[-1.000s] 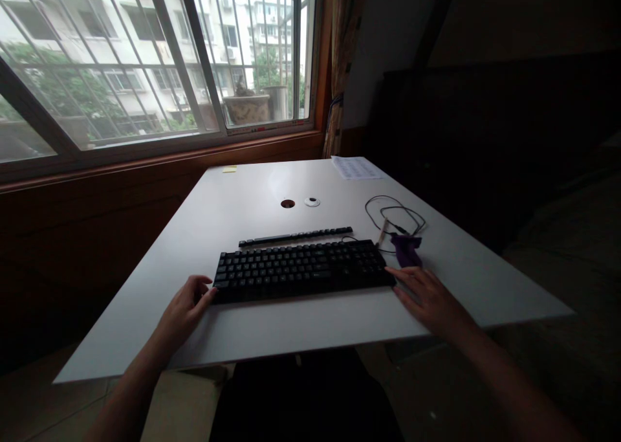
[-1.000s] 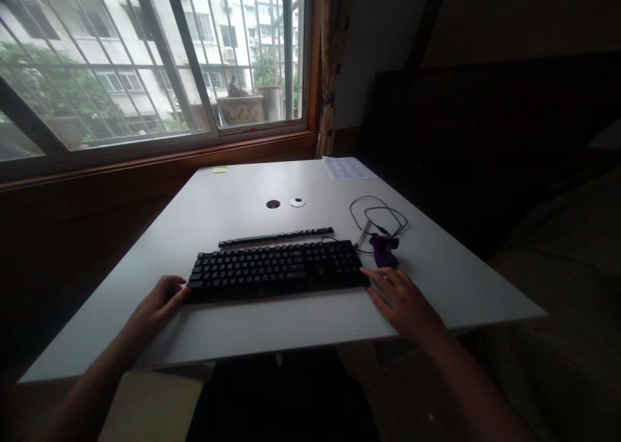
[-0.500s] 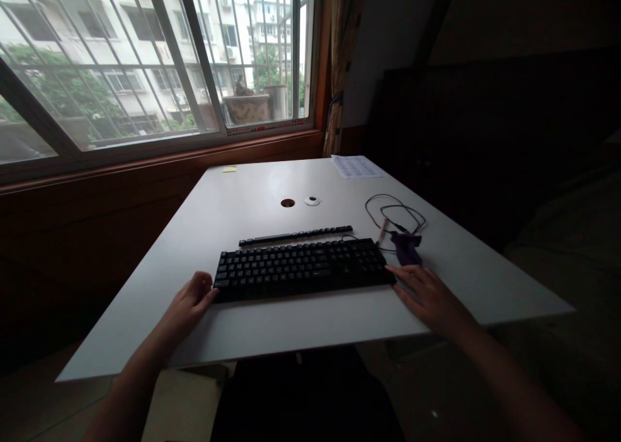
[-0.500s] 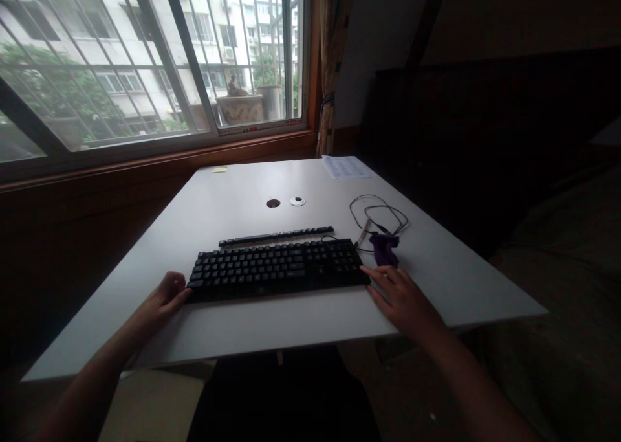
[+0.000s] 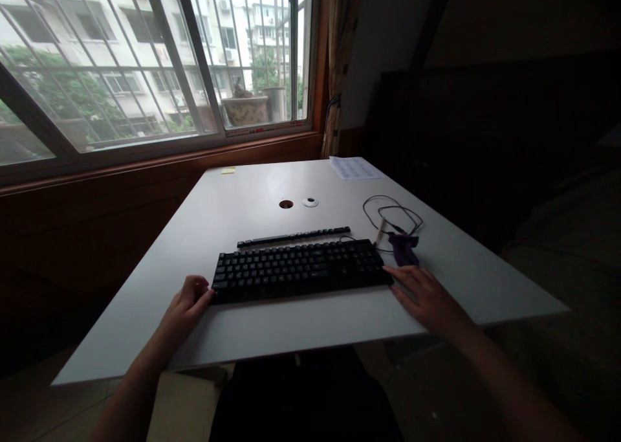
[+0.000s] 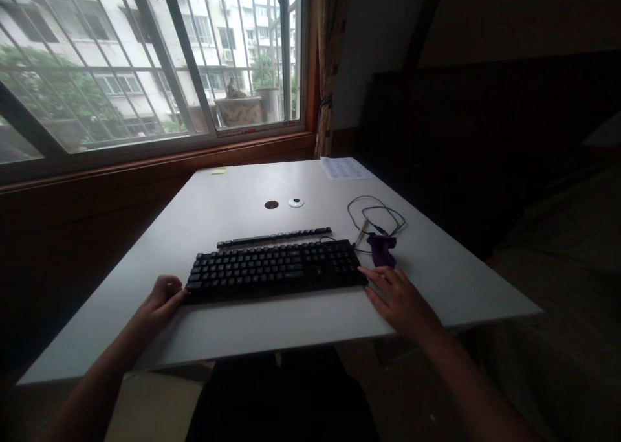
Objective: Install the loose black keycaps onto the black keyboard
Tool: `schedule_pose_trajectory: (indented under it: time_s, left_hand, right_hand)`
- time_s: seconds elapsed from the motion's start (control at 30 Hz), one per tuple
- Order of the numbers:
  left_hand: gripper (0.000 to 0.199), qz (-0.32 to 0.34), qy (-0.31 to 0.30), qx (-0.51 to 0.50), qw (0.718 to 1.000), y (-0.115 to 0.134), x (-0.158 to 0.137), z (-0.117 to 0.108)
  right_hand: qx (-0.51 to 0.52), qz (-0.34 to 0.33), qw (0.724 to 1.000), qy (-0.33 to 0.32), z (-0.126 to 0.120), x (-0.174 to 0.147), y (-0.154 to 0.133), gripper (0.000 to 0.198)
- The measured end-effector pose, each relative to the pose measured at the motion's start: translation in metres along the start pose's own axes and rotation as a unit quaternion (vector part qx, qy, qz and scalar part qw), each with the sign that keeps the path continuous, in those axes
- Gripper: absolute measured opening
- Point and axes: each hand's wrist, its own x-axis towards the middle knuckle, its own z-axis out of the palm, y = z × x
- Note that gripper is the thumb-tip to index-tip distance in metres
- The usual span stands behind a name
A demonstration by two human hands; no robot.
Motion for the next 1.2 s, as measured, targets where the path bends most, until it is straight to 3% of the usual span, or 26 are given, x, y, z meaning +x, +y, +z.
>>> schedule_pose_trajectory:
  time_s: [0.17,0.33,1.2]
  left_hand:
    - [0.037,-0.028,0.000,-0.031,0.999,0.0029,-0.0031,-0.0027]
    - [0.044,-0.007,-0.012,-0.031,0.999,0.0061,-0.0040,-0.0026]
    - [0.038,0.006,-0.004,-0.014,1.000,0.0035,-0.0041,-0.0022]
  right_hand:
    - [0.000,0.001,1.000,0.002,-0.0011,0.0000,-0.0013,0.045]
    - [0.001,0.001,1.000,-0.001,-0.0012,0.0001,-0.0021,0.045]
    - [-0.001,0.006,1.000,-0.005,-0.0030,0.0005,-0.0031,0.046]
